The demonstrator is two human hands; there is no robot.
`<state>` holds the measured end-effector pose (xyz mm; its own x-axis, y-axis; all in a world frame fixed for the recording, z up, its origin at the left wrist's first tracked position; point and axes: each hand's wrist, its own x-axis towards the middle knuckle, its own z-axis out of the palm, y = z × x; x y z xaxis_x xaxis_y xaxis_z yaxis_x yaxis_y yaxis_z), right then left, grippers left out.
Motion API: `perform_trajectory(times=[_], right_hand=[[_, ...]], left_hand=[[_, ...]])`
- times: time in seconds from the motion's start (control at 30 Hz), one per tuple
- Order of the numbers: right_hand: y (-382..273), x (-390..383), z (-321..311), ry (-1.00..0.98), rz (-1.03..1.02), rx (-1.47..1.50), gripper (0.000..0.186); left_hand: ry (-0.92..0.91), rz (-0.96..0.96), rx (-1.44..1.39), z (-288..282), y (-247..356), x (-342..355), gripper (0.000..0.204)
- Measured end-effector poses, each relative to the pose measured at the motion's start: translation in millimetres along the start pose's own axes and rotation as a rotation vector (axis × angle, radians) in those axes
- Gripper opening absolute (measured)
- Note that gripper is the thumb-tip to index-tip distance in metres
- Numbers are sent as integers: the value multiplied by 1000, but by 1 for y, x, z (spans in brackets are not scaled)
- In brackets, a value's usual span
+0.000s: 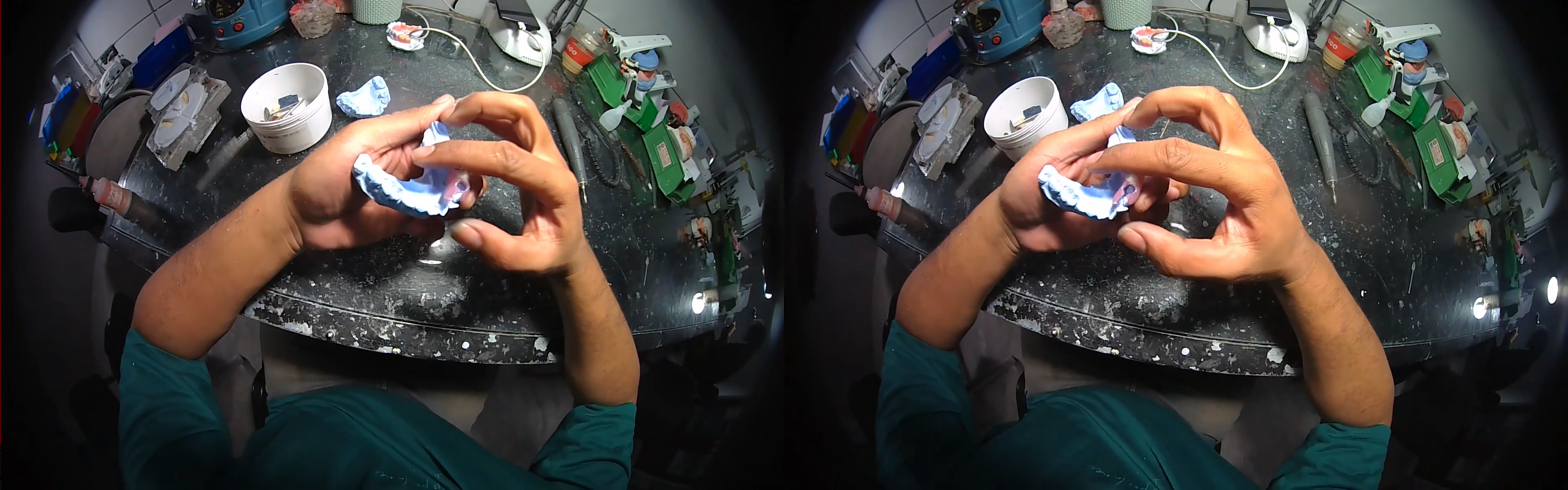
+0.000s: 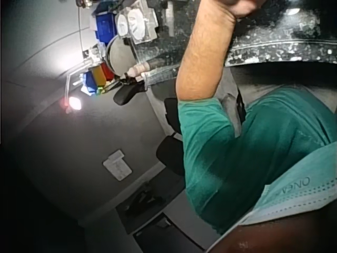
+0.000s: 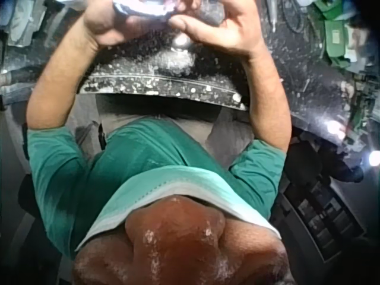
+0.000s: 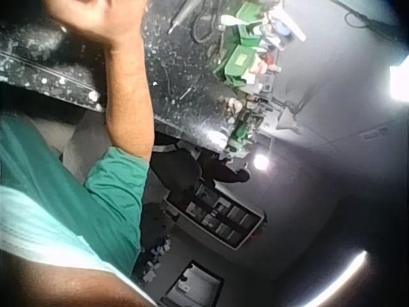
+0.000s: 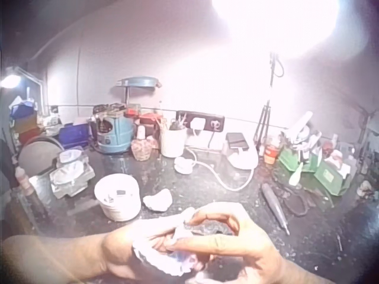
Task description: The person grinds a dental piece using a handheld rotary tool, fits it onto a dental cast model, replaces the bit in the rotary tool, and trims another dental component with the tool.
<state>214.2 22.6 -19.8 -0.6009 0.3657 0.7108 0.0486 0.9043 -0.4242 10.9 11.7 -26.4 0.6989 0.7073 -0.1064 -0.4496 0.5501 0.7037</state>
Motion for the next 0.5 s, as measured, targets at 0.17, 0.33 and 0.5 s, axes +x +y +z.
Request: perform_trajectory(times=[0.17, 0.33, 0.5], right_hand=[[-1, 2, -2, 41, 28, -196, 32], [6, -4, 2, 62, 128, -110, 30], [0, -3, 5, 113, 55, -295, 33]], left_hand=[[-165, -105, -96, -12, 5, 1, 69], [-101, -143, -148, 3, 8, -4, 65], [127, -50, -65, 9, 1, -3, 60]])
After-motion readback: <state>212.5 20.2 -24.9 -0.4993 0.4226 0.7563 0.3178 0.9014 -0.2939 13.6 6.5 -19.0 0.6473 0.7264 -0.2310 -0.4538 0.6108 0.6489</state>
